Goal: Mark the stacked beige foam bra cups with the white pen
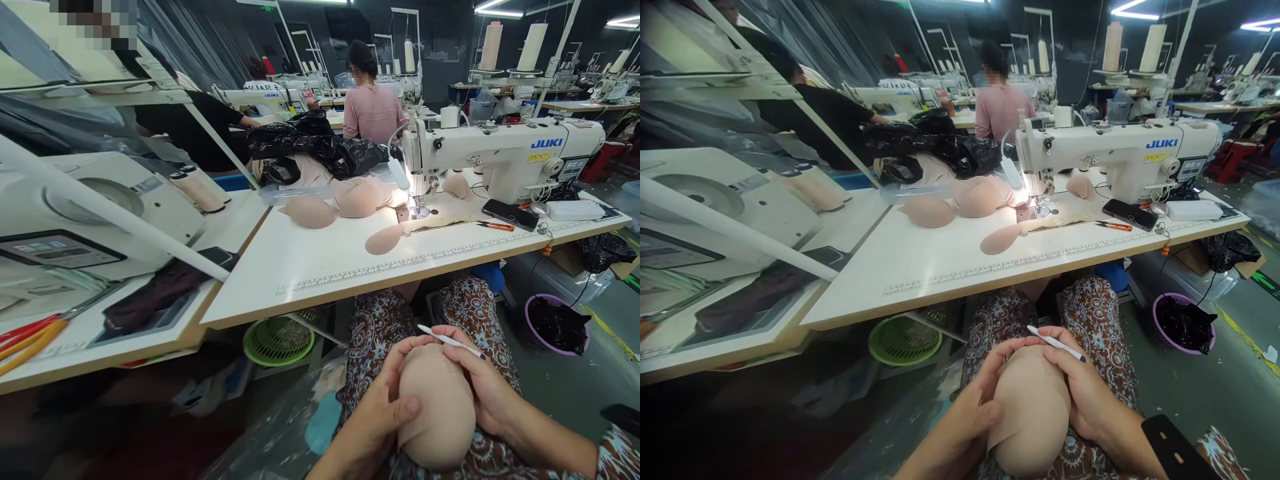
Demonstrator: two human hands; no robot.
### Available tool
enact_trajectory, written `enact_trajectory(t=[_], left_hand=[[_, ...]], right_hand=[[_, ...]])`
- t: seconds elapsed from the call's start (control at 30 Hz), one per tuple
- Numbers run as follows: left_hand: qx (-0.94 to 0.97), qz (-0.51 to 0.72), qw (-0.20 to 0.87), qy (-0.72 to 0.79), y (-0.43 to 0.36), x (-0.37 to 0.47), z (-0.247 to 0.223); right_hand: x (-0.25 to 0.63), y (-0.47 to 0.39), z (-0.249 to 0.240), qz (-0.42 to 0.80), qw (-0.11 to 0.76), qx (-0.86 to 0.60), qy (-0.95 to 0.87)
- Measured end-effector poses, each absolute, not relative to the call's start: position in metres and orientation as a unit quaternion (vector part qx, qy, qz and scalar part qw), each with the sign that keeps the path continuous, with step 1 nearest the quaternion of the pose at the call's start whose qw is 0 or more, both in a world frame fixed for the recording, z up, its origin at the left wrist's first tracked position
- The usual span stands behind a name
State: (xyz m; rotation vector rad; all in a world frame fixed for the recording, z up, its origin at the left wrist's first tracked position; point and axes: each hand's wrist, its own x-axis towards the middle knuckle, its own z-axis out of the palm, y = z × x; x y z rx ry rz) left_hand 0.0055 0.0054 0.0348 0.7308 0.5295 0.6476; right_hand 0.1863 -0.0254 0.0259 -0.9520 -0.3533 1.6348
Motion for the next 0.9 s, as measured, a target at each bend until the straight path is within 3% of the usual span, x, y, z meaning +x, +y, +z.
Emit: enact_trajectory(t=[0.4,0.63,0.9], left_hand=[[0.345,0.293,0.846,0.283,0.001,0.003,0.033],[0.342,0.242,0.877,0.236,0.019,0.003,0.036],[0.27,0.265,0.894,0.242,0.018,0.011,0.025]], right_hand=[[0.182,-0.031,0.034,0.637,0.605,-0.423,-0.221],[0.182,-0.033,0.037,0.595,0.56,-0.457,-0.35],[0.193,-0.035,0.027,0.606,0.596,-0.458,-0.263]])
